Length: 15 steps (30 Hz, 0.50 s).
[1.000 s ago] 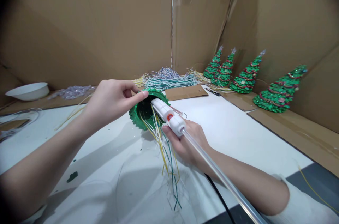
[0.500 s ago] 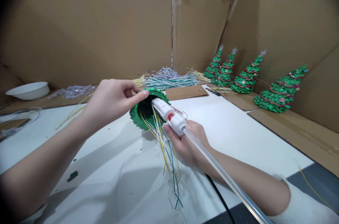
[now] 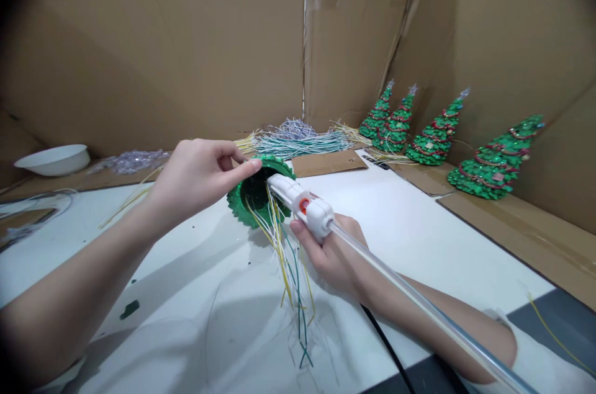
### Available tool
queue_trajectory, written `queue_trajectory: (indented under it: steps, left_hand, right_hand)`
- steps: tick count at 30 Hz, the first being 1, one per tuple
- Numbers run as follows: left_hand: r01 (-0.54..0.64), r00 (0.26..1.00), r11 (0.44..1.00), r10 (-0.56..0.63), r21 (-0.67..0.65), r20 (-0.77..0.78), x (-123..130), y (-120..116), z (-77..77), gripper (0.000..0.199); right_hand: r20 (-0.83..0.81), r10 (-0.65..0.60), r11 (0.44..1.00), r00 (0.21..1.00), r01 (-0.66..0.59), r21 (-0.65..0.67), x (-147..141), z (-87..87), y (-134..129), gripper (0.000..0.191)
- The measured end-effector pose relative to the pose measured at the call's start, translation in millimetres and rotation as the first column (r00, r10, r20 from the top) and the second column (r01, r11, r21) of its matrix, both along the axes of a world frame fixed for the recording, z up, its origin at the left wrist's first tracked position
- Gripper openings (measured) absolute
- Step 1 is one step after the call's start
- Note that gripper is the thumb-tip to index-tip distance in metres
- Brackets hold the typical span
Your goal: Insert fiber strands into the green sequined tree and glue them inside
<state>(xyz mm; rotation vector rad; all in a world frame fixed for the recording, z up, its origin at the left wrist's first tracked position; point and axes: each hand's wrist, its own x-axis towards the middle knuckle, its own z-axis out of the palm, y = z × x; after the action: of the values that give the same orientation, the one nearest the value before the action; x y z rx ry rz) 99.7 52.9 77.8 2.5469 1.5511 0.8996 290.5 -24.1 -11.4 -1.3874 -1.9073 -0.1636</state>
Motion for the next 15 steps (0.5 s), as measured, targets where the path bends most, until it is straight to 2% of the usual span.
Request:
queue_trajectory:
  steps: [8,12,15]
  left_hand:
    - [-0.003,1.000,1.000,0.003,0.005,-0.010,0.4,0.0,0.1,0.034]
    - [0.007,1.000,1.000,-0.006,0.015,-0.022,-0.6,0.7,-0.6,0.033]
    - [0.005,1.000,1.000,-0.005,0.012,-0.026,-2.4,1.7,-0.8,0.034]
  right_hand:
    - [0.025,-0.041,0.999,0.999,0.041,0.016,-0.5,0.7,-2.7,0.042]
    - [-0.013,-0.010,0.999,1.000,0.009,-0.043,-0.2,4.9,-4.5,0.040]
    - [-0.070,0.055,0.992,0.996,-0.063,-0.113,3.8,6.0,-8.1,0.038]
